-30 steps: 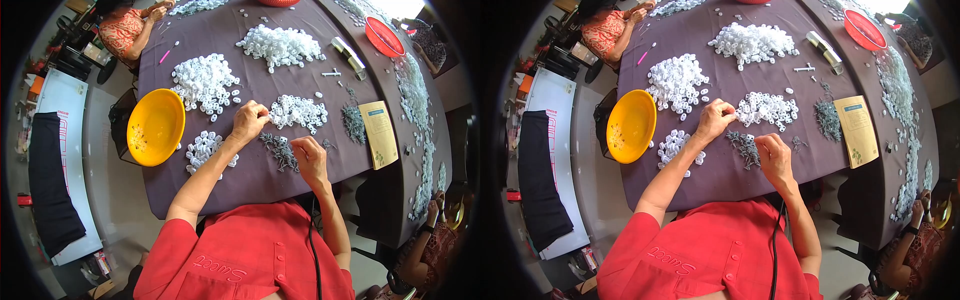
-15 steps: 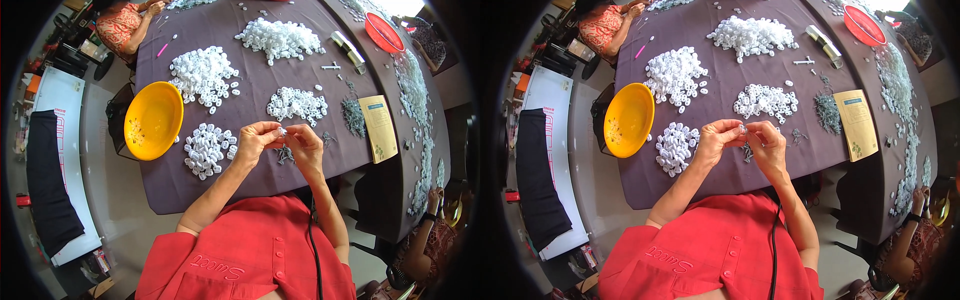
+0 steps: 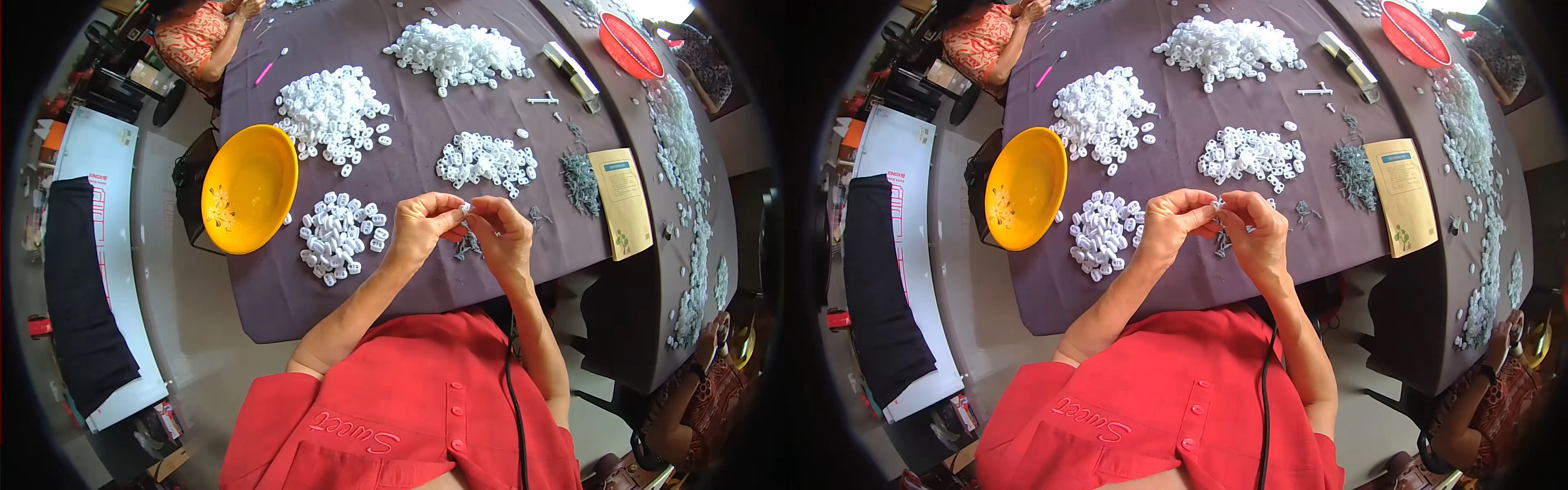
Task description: The person assembles small plastic fasteners by picking up plastic clips and pins from piles on the table, pressing the pins into the clips by hand, and placing the assembled pieces back onto the table.
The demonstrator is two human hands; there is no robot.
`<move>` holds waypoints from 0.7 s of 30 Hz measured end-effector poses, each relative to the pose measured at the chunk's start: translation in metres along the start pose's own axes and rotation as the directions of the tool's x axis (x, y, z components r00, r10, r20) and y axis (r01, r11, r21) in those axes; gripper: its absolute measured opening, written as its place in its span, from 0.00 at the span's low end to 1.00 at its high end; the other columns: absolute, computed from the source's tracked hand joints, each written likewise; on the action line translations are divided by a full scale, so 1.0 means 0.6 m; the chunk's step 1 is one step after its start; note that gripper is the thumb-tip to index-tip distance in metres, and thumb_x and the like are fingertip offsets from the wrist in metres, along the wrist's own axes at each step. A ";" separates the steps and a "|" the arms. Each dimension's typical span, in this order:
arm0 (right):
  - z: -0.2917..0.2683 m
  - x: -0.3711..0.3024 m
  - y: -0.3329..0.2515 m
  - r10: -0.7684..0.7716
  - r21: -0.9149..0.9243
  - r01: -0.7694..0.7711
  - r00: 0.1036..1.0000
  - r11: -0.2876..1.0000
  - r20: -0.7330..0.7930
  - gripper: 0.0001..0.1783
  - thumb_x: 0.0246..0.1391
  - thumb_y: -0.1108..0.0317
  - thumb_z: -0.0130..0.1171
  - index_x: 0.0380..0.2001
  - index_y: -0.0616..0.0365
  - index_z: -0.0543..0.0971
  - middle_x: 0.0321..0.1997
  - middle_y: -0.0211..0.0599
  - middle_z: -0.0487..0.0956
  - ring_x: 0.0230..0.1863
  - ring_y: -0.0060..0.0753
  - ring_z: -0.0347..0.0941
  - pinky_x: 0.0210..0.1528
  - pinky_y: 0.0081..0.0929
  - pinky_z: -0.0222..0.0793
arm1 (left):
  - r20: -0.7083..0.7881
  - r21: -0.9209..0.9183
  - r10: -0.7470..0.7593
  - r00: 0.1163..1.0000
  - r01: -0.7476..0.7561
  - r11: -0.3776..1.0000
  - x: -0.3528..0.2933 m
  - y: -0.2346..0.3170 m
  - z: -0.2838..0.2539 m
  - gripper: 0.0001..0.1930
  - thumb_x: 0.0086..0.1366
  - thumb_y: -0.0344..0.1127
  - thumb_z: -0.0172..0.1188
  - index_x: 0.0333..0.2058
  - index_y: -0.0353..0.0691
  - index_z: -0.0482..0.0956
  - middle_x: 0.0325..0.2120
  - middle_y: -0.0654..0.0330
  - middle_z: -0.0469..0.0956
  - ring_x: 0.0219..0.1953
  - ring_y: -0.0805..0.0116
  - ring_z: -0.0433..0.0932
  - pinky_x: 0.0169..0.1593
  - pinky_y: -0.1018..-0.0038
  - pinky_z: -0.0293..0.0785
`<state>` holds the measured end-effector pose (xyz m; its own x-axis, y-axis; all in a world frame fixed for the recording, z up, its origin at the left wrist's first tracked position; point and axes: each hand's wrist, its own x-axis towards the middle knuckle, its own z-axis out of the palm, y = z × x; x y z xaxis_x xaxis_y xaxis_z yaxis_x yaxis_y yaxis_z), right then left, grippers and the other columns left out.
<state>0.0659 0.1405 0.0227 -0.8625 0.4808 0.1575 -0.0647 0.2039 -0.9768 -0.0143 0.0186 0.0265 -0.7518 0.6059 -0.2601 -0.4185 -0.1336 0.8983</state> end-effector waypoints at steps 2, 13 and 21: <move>0.001 0.000 -0.008 -0.104 -0.142 0.100 0.994 0.985 -0.026 0.09 0.46 0.81 0.60 0.33 0.63 0.75 0.26 0.29 0.77 0.28 0.16 0.74 0.32 0.15 0.70 | -0.010 0.021 0.006 1.000 -0.005 1.000 0.000 -0.001 0.000 0.06 0.59 0.26 0.57 0.34 0.32 0.78 0.26 0.58 0.80 0.26 0.73 0.79 0.30 0.79 0.78; -0.010 0.012 -0.006 -0.036 -0.184 0.047 0.998 0.982 0.060 0.08 0.43 0.79 0.60 0.30 0.61 0.73 0.24 0.34 0.79 0.26 0.24 0.77 0.28 0.20 0.71 | 0.010 0.035 0.018 1.000 -0.018 0.999 0.005 -0.016 -0.006 0.05 0.59 0.25 0.57 0.34 0.31 0.78 0.28 0.56 0.80 0.27 0.73 0.79 0.31 0.78 0.79; 0.010 -0.007 0.017 -0.018 -0.135 0.027 0.998 0.990 0.065 0.11 0.45 0.79 0.58 0.35 0.62 0.75 0.25 0.36 0.80 0.28 0.25 0.78 0.30 0.19 0.72 | -0.034 -0.034 -0.061 0.998 0.060 0.998 -0.010 -0.038 -0.027 0.06 0.58 0.26 0.59 0.34 0.31 0.77 0.26 0.58 0.79 0.26 0.72 0.79 0.29 0.78 0.79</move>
<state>0.0660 0.1354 0.0112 -0.8922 0.4203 0.1652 -0.0192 0.3301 -0.9437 -0.0086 0.0054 0.0015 -0.7418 0.5860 -0.3261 -0.4795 -0.1234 0.8688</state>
